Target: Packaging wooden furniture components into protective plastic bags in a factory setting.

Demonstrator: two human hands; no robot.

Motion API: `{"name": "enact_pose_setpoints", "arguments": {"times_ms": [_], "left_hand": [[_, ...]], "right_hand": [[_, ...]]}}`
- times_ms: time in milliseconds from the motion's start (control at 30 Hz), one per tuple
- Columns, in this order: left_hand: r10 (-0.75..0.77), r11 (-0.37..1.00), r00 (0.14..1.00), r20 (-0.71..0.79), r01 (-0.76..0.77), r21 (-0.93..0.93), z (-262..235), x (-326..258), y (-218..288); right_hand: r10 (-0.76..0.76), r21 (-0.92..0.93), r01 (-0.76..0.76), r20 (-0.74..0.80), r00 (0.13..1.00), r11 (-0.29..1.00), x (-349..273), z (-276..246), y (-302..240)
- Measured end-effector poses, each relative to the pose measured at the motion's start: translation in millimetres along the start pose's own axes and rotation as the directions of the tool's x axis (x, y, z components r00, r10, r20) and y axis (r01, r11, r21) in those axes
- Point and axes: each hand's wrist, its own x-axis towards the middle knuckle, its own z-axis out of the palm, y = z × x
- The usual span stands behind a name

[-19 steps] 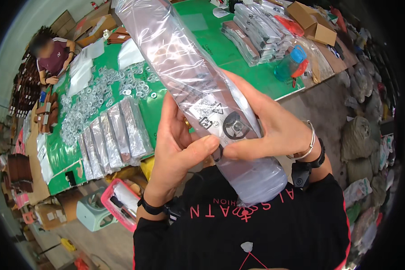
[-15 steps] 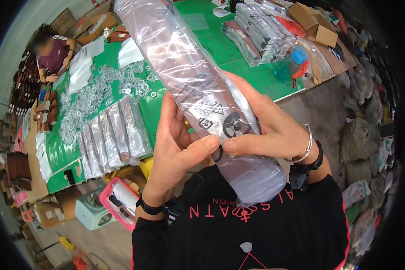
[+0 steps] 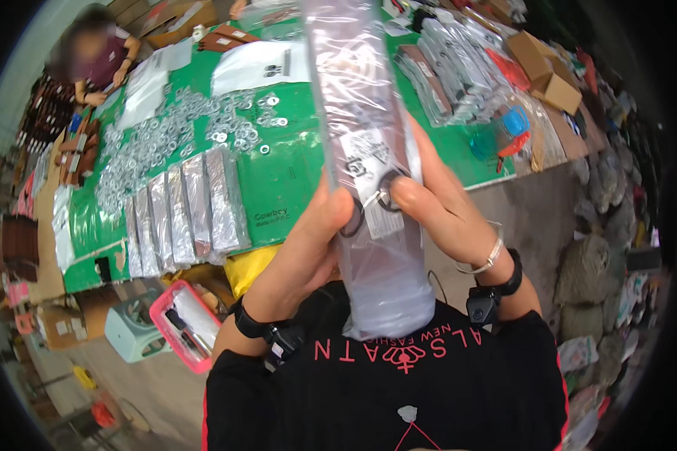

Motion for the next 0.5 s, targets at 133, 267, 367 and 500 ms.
{"name": "enact_pose_setpoints", "arguments": {"times_ms": [133,267,367,500], "left_hand": [[-0.154,0.949,0.962,0.227,0.208,-0.236,-1.8,-9.8,23.6],[-0.135,0.927,0.987,0.092,0.159,-0.339,-2.7,-21.8,22.0],[-0.171,0.971,0.977,0.129,0.190,-0.147,-5.6,-14.1,25.7],[-0.199,0.973,0.975,0.099,0.209,-0.100,-6.2,-11.5,10.9]], "right_hand": [[-0.535,-0.711,0.504,0.211,0.818,0.490,-1.2,-39.3,-21.4],[-0.697,-0.666,0.744,0.556,0.453,-0.048,0.2,-29.6,-22.6],[-0.602,-0.674,0.739,0.595,0.533,-0.012,-18.6,-21.4,-28.4],[-0.639,-0.698,0.714,0.574,0.513,-0.053,-29.1,-19.9,-22.9]]}}
